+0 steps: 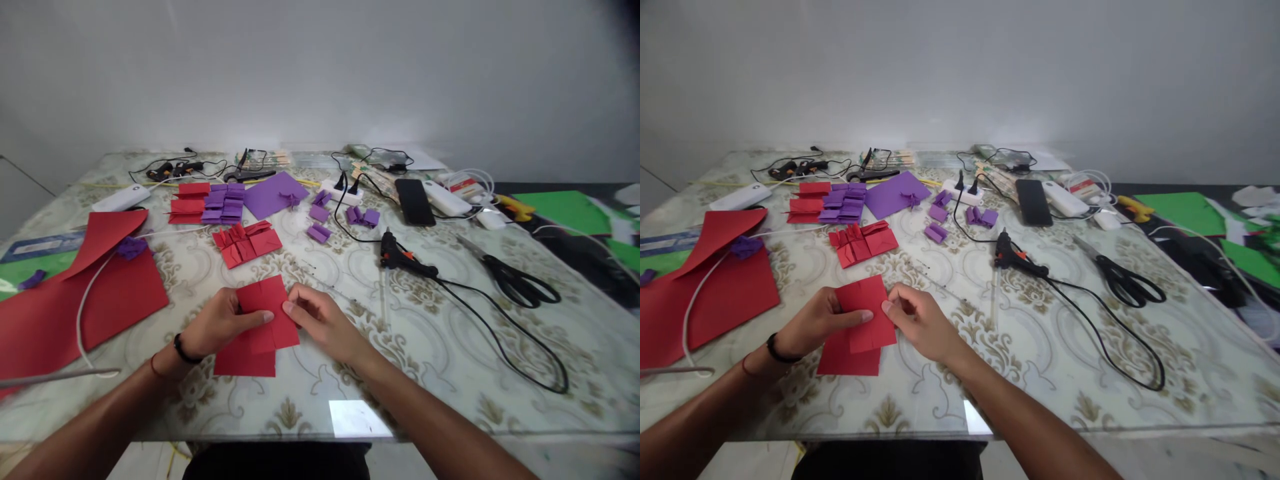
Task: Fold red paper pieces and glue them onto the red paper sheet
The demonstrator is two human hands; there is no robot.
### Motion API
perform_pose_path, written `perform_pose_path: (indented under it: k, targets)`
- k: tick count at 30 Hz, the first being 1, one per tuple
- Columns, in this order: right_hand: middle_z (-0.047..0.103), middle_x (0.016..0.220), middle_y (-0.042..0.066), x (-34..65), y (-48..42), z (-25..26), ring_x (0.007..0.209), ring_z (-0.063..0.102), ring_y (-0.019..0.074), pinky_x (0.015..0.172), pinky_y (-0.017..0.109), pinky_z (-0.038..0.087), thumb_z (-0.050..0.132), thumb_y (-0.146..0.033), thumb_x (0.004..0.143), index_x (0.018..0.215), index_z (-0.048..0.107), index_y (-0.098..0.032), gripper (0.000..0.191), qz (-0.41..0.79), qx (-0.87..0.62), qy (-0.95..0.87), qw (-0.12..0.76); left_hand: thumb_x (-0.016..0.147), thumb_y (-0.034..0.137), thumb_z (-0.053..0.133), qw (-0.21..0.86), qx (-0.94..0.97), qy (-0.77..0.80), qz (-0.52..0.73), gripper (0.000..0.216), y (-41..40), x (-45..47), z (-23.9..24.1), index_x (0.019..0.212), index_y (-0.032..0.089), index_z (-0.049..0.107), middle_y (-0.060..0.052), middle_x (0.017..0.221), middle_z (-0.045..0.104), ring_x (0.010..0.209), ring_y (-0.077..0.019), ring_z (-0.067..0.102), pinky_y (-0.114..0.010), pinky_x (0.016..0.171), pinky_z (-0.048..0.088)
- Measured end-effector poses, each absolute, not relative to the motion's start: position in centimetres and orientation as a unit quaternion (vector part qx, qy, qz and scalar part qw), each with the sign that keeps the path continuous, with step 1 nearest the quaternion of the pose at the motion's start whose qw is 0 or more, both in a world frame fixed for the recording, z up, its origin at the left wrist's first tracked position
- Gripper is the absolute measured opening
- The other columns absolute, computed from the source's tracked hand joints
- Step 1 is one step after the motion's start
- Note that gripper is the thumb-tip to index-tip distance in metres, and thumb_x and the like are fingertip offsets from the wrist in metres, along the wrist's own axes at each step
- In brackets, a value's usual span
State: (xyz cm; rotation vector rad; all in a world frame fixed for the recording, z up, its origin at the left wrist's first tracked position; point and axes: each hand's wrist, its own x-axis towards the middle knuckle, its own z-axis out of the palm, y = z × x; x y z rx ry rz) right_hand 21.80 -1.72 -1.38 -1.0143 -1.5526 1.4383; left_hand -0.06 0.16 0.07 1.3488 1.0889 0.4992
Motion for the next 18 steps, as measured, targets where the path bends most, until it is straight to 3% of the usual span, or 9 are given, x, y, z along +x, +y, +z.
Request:
perform_pose_path:
  k: [6,11,18]
  targets:
    - [0.042,0.065,-0.004,21.88,-1.65,-1.28,0.062,0.038,0.0133,0.060,0.028,0.030,0.059,-0.040,0.096,0.070,0.046,-0.021,0.034,0.568,-0.400,-0.607,0.387,0.085,0.041,0.074,0.648,0.584,0.445,0.202,0.029,0.03,0.06,-0.26,0.088,0.012,0.077,-0.008,0.082,0.077,0.066,-0.0181,0.067,-0.025,0.058,0.050]
    - [0.042,0.062,-0.005,21.97,-1.64,-1.21,0.060,0.037,0.0128,0.058,0.027,0.029,0.062,-0.036,0.092,0.068,0.046,-0.021,0.033,0.587,-0.390,-0.612,0.358,0.085,0.042,0.075,0.610,0.597,0.447,0.268,0.028,0.37,0.02,-0.47,0.092,0.015,0.076,-0.006,0.087,0.075,0.074,-0.0178,0.066,-0.024,0.063,0.052]
    - [0.048,0.066,-0.004,21.88,-1.48,-1.30,0.062,0.042,0.0128,0.060,0.026,0.035,0.063,-0.037,0.092,0.074,0.054,-0.020,0.026,0.558,-0.410,-0.627,0.357,0.089,0.043,0.070,0.574,0.641,0.447,0.245,0.030,0.37,0.00,-0.53,0.081,0.014,0.072,-0.001,0.069,0.066,0.061,-0.0128,0.057,-0.022,0.055,0.040]
